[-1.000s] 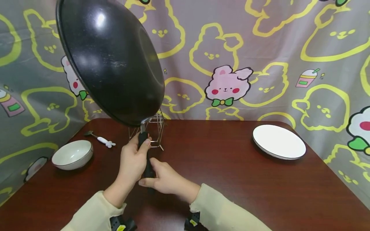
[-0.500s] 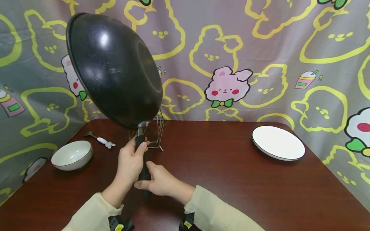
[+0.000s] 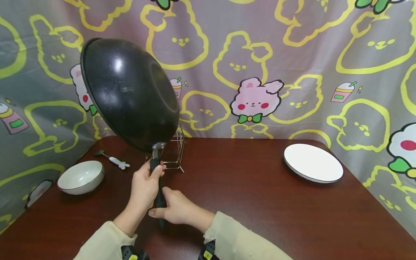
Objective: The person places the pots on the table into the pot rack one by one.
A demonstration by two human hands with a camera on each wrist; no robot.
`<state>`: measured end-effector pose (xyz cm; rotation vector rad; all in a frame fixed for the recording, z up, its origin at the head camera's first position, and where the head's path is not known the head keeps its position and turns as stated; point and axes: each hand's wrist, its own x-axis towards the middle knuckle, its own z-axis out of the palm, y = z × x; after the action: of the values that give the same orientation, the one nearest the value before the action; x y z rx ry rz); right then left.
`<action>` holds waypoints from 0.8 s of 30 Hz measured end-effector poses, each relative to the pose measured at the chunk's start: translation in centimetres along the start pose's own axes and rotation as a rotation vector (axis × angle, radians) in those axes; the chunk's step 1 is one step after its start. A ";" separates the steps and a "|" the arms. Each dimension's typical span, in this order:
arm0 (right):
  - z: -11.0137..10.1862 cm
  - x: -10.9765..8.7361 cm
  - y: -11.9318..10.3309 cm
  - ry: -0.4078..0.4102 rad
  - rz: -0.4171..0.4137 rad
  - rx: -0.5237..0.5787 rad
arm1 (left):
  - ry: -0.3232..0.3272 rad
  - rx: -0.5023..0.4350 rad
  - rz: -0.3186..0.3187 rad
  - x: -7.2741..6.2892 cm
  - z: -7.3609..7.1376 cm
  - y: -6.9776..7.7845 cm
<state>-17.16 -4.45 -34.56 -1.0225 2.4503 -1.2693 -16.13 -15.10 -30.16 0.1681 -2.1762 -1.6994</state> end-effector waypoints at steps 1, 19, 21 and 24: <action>0.1 0.0 0.0 -0.003 -0.001 -0.006 | 0.003 0.001 0.002 0.0 0.0 -0.1; 1.2 0.8 0.4 -0.027 0.039 -0.009 | 0.007 -0.014 -0.032 0.6 -0.4 -1.7; 1.2 0.9 0.4 -0.028 0.037 -0.015 | 0.002 -0.010 -0.035 0.7 -0.4 -1.8; 1.2 1.0 0.5 -0.031 0.036 -0.022 | -0.006 -0.004 -0.042 0.9 -0.4 -2.0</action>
<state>-17.59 -5.74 -35.53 -0.9908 2.4541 -1.2085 -17.06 -16.32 -31.78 0.2089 -2.1881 -1.7293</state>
